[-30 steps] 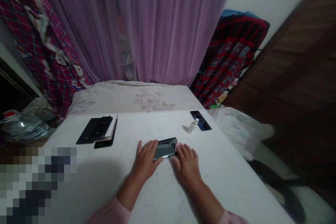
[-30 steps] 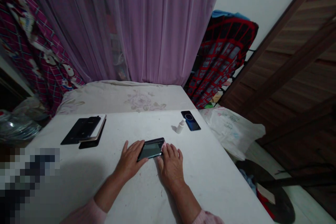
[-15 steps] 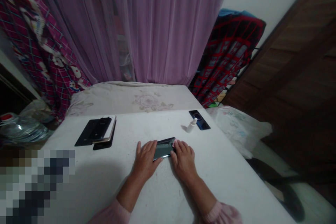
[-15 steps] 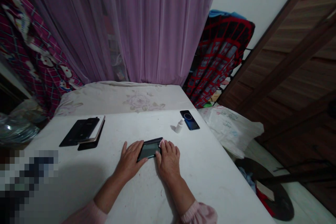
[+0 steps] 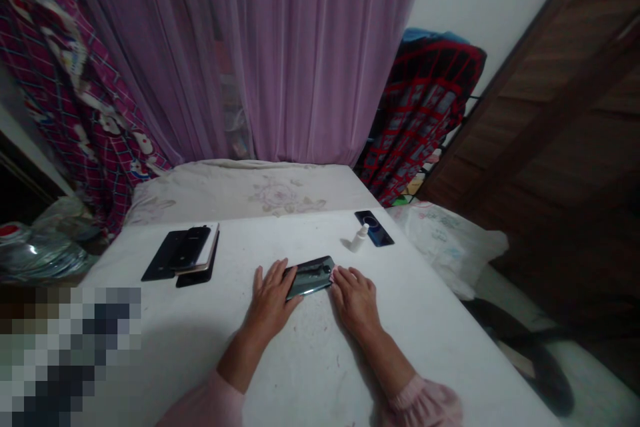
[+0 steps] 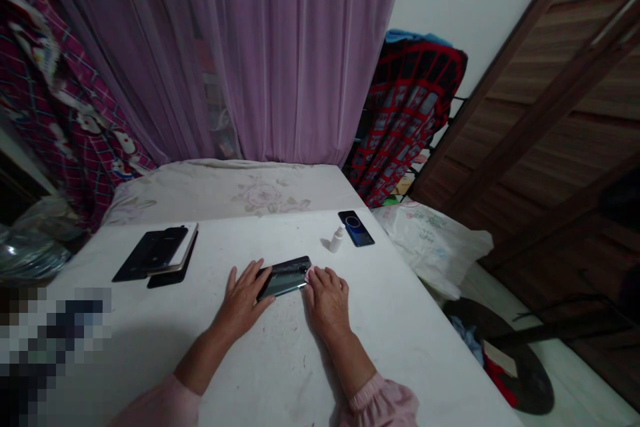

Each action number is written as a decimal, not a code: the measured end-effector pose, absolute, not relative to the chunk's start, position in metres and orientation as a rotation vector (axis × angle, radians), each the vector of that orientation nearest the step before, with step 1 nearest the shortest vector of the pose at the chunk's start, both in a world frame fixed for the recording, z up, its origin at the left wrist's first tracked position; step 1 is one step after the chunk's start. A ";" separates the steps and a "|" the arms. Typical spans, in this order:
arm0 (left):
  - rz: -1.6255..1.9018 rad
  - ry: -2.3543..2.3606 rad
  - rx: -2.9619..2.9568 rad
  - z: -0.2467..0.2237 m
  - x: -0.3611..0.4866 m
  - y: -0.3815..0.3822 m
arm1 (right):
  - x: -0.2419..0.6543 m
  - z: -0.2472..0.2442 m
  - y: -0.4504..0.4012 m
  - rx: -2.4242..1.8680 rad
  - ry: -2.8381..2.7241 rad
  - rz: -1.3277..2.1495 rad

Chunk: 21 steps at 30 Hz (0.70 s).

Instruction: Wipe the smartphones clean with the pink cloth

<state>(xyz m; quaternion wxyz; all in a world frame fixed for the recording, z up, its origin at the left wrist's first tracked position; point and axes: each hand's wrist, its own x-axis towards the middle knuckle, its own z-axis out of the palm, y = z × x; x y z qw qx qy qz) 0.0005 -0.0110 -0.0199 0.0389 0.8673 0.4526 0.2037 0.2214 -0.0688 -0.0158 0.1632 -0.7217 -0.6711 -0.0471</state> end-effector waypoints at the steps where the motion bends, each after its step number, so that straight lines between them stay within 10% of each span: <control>1: 0.628 1.395 2.672 -0.020 -0.006 -0.012 | 0.221 -0.015 -0.068 -2.057 -1.915 -0.130; 21: 0.572 1.465 2.691 0.000 -0.013 -0.022 | 0.165 0.008 -0.030 -1.854 -2.186 0.021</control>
